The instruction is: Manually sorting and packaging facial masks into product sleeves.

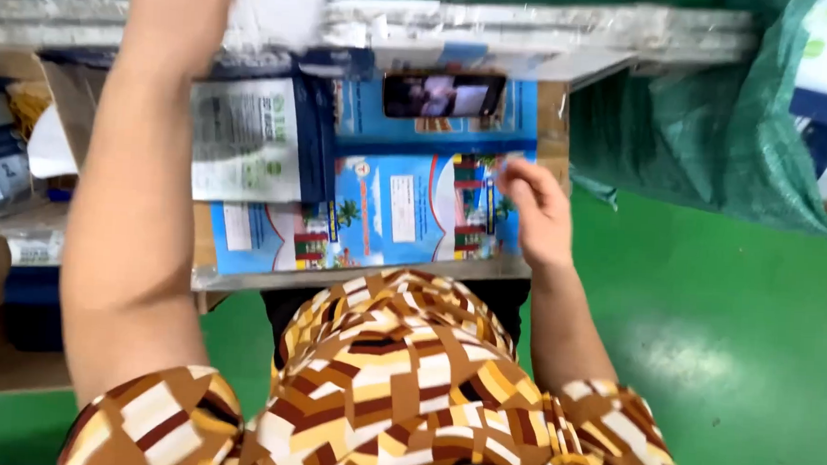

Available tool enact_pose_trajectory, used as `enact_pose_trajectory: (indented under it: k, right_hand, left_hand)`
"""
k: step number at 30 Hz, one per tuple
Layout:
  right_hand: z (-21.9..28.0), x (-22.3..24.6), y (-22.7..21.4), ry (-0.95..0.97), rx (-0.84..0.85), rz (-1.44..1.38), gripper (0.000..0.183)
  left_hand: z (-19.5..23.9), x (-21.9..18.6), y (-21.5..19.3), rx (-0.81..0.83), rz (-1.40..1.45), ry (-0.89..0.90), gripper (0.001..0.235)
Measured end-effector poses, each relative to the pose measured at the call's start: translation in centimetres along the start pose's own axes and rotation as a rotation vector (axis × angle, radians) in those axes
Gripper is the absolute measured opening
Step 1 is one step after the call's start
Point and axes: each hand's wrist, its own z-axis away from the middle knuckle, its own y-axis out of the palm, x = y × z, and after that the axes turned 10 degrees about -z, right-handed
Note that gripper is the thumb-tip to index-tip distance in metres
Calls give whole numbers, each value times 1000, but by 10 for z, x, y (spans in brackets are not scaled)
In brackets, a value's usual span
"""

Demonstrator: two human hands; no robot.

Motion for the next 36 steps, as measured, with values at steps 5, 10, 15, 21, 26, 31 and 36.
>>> enact_pose_trajectory:
  k: [5,10,15,21,26,31,36]
  right_hand:
    - [4,7,72,118,412,-189,71]
    - [24,-26,100,447,324,-272,69]
    - [28,-29,88,241,281,5,50]
    - [35,-19,70,-91,160,373,34]
    - [23,2,74,-525,360,712,52]
    - [25,-47,75,-275,418,666,72]
    - [18,-20,86,-140,487,363,78]
  left_hand:
    - [126,19,116,244,452,10,47]
    - [180,5,183,484,862,28,42]
    - [192,-11,199,354,737,-37,47]
    - [185,-34,168,288,770,137,88]
    - [177,-45,142,91,357,459,105]
    - [163,-40,177,277,-143,470,105]
    - [172,-17,214,73,-217,429,58]
